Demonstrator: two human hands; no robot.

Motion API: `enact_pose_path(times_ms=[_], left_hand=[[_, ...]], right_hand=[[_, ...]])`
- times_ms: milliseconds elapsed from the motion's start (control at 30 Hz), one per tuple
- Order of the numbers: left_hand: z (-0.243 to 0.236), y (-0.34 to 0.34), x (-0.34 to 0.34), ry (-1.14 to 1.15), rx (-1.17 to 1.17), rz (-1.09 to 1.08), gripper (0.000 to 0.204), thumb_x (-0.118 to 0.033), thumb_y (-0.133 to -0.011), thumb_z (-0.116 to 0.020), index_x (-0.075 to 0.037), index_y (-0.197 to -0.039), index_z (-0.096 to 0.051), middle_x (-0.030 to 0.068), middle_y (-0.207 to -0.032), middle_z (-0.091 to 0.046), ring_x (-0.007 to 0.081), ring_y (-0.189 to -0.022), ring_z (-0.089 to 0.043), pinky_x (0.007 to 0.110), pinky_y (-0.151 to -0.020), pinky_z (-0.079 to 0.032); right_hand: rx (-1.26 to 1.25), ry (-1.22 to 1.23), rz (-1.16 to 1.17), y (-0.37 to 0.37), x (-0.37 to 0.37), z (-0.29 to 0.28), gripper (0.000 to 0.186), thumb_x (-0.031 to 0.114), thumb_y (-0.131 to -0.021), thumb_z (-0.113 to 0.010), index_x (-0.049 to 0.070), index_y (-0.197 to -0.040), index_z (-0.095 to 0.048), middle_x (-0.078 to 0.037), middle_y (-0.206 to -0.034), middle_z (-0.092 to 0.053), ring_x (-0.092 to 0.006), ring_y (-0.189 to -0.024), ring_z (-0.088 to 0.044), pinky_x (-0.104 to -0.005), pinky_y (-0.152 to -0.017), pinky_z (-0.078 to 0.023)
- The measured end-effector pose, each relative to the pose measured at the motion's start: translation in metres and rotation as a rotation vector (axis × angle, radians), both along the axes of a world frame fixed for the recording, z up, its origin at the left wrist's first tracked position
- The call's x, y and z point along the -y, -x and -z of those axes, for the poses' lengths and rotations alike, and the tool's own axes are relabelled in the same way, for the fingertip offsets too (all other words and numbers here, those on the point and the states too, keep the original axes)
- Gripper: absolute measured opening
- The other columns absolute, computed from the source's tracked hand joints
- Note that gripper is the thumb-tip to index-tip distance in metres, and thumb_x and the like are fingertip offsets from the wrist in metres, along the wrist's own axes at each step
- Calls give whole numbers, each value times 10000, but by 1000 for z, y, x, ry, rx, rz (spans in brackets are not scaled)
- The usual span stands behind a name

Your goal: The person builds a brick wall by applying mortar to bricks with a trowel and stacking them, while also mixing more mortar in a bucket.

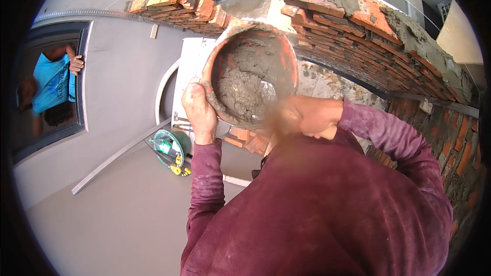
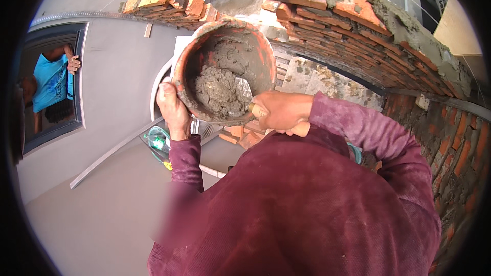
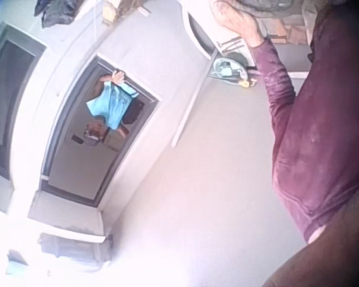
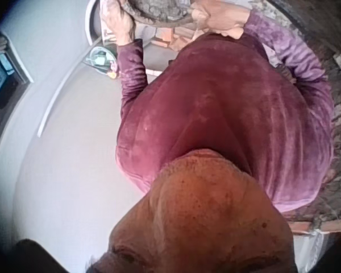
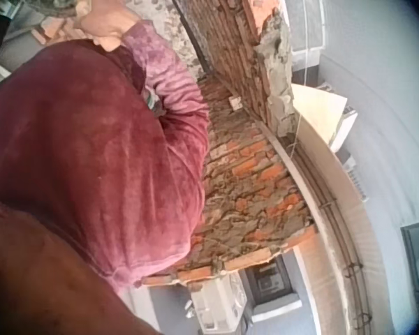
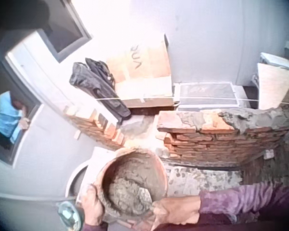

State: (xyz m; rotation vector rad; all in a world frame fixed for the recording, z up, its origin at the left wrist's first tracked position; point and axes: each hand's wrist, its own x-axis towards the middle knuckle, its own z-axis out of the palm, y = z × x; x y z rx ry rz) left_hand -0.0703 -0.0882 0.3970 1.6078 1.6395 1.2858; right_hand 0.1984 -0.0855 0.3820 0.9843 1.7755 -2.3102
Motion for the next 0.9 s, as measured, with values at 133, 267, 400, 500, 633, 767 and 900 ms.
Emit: enact_pose_path(times_ms=[133, 267, 400, 500, 633, 767, 900], left_hand=[[14, -22, -5, 60, 102, 17, 467, -394, -1025, -403, -35, -730, -449, -18, -704, -392, 93, -677, -347, 280, -586, -302], [66, -23, -2, 194, 183, -113, 363, -294, -1036, -381, 1, -930, -565, 50, -879, -562, 119, -775, -512, 285, -700, -444], [90, -52, -7, 245, 409, -102, 377, -320, -1038, -383, -33, -811, -473, 6, -763, -488, 92, -687, -454, 263, -609, -397], [99, -83, -7, 267, 402, -52, 402, -341, -1036, -395, -21, -808, -478, 8, -766, -486, 93, -698, -431, 271, -621, -384], [107, -100, -16, 253, 345, 14, 409, -344, -1033, -403, -14, -808, -488, 11, -771, -490, 101, -708, -422, 278, -640, -382], [116, -103, -17, 285, 359, 43, 423, -365, -1037, -394, -21, -810, -490, 1, -764, -488, 97, -719, -432, 268, -650, -390], [116, -122, -16, 283, 317, 66, 429, -380, -1040, -382, -30, -814, -485, 2, -763, -483, 93, -714, -422, 266, -646, -376]], right_hand=[[-23, 111, 41, -32, -1, -1, 145, 42, -818, -539, 14, -959, -520, -17, -653, -523, -114, -528, -564, -269, -432, -446], [-6, 145, 142, -70, 7, 14, 184, 35, -836, -573, 21, -1020, -568, -1, -683, -538, -87, -530, -522, -260, -440, -428], [31, 215, 265, -118, 10, 63, 261, 32, -851, -583, 68, -1109, -574, 10, -787, -586, -73, -645, -539, -235, -497, -451], [149, 272, 416, -174, -3, 15, 320, 49, -856, -584, 61, -1170, -529, -27, -759, -589, -86, -512, -552, -236, -418, -470], [321, -135, 481, -236, -16, -16, 307, 49, -812, -601, 35, -1109, -525, -30, -707, -579, -98, -459, -538, -246, -396, -464], [684, -896, 401, -271, -32, -29, 236, 141, -821, -588, -15, -981, -511, -161, -726, -573, -292, -584, -582, -406, -542, -486], [1097, -1427, 417, -284, -31, 22, 301, 105, -848, -548, -14, -1121, -502, -185, -833, -575, -347, -688, -613, -443, -575, -490]])
